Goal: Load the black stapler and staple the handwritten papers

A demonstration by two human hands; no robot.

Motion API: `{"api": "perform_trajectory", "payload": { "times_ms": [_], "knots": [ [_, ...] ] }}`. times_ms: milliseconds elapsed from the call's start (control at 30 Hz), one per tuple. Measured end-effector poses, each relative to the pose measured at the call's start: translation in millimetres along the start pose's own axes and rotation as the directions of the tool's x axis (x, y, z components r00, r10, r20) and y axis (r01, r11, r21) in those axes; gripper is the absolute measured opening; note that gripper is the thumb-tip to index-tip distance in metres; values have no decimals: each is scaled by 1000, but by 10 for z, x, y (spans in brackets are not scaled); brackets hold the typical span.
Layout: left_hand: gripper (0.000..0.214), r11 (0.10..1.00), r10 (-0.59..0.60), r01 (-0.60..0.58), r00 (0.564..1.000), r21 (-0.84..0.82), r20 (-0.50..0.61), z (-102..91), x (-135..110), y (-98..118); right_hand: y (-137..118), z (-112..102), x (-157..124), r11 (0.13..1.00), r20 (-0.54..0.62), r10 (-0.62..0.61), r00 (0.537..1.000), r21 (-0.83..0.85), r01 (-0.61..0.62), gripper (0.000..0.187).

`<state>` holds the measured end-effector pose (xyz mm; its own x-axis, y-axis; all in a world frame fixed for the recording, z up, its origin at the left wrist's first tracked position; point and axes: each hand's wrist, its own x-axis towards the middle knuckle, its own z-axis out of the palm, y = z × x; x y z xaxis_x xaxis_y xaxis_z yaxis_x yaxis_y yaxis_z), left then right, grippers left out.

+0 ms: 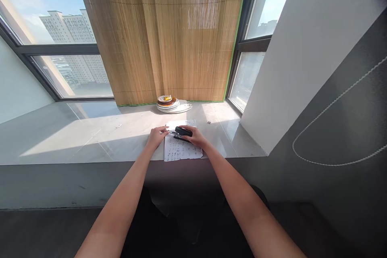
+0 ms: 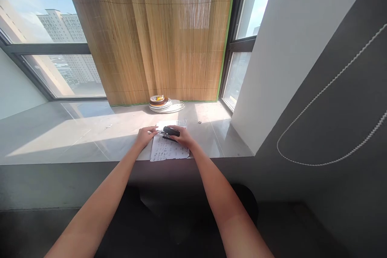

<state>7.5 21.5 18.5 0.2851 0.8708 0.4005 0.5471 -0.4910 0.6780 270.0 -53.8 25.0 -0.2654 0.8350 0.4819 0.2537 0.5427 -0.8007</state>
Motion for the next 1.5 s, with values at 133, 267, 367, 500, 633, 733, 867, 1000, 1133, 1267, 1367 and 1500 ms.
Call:
{"api": "perform_trajectory", "payload": {
  "times_ms": [133,267,367,500,633,733,867,1000,1133,1267,1367,1500],
  "knots": [
    [52,995,30,-23,997,-93,77,-22,-49,48,9,2,2,1000,-4,-9,1000,-9,9,53],
    [67,964,185,-114,938,-241,292,9,-74,97,18,2,5,998,-8,-46,999,-34,45,51],
    [67,943,241,-125,894,-307,378,26,-73,120,7,1,11,996,5,-58,998,-66,58,52],
    [68,961,228,-165,927,-223,297,20,-57,124,-42,3,18,995,29,-51,998,-83,53,52],
    [42,987,144,-136,985,-85,92,14,-31,66,-110,-25,-69,999,43,0,999,-45,2,56],
    [28,992,124,-123,992,-34,12,26,-13,24,-166,-139,-280,997,34,66,997,-45,-65,58],
    [17,986,161,-160,987,-40,22,51,0,41,-231,-450,-684,981,-26,145,989,-129,-148,57],
    [15,985,141,-136,989,-109,38,54,0,104,-166,-833,-872,962,-101,199,975,-171,-214,60],
    [14,976,66,-72,997,-204,-40,44,0,139,82,-1121,-591,911,-306,196,931,-294,-289,58],
    [10,949,-31,-12,991,-316,-131,20,35,84,346,-1112,-147,654,-179,312,933,-672,-348,45],
    [21,890,-172,68,966,-452,-193,-35,85,-32,451,-868,102,611,-82,371,925,-729,-310,42],
    [36,755,-360,116,896,-645,-260,-148,139,-189,412,-256,467,594,28,375,927,-775,-216,41]
  ]
}}
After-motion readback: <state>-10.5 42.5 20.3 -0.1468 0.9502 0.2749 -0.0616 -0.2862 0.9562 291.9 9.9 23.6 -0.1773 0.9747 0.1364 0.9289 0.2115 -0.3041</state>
